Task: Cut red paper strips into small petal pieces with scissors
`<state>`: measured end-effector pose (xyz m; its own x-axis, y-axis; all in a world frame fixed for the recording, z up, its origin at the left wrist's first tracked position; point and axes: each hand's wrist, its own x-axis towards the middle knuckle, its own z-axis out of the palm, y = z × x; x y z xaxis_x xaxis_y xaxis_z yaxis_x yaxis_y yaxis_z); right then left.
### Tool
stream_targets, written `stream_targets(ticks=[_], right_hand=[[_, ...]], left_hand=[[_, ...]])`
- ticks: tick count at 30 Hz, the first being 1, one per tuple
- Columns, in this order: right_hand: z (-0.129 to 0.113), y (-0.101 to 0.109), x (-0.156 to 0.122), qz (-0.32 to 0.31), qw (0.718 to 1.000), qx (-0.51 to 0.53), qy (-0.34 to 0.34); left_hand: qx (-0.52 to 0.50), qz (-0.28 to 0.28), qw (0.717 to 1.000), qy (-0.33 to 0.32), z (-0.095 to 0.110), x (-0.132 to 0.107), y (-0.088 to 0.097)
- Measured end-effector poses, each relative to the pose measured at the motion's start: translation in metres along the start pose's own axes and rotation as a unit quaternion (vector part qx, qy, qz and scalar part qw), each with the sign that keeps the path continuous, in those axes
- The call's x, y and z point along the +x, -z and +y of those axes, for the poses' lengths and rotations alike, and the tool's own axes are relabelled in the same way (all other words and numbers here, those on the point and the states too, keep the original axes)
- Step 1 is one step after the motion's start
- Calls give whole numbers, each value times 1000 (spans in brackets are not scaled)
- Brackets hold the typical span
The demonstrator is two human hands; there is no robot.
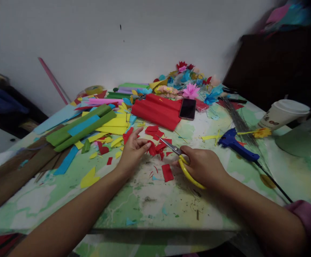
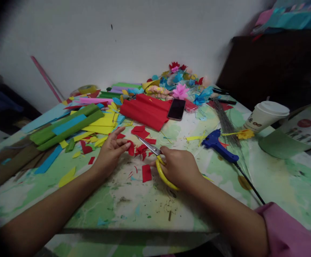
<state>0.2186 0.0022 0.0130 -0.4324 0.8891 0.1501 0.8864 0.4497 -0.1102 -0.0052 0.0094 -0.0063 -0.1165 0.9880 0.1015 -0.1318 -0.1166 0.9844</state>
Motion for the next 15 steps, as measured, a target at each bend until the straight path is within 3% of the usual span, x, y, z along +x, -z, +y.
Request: stream_targets(ticks=[7,15], right_hand=[[22,1,17,-12,990,-19,-139],[36,3,22,-31,991,-25,-125]], left_hand=[[125,70,989,-38,2,25,28],[302,103,942,-102,8,49,63]])
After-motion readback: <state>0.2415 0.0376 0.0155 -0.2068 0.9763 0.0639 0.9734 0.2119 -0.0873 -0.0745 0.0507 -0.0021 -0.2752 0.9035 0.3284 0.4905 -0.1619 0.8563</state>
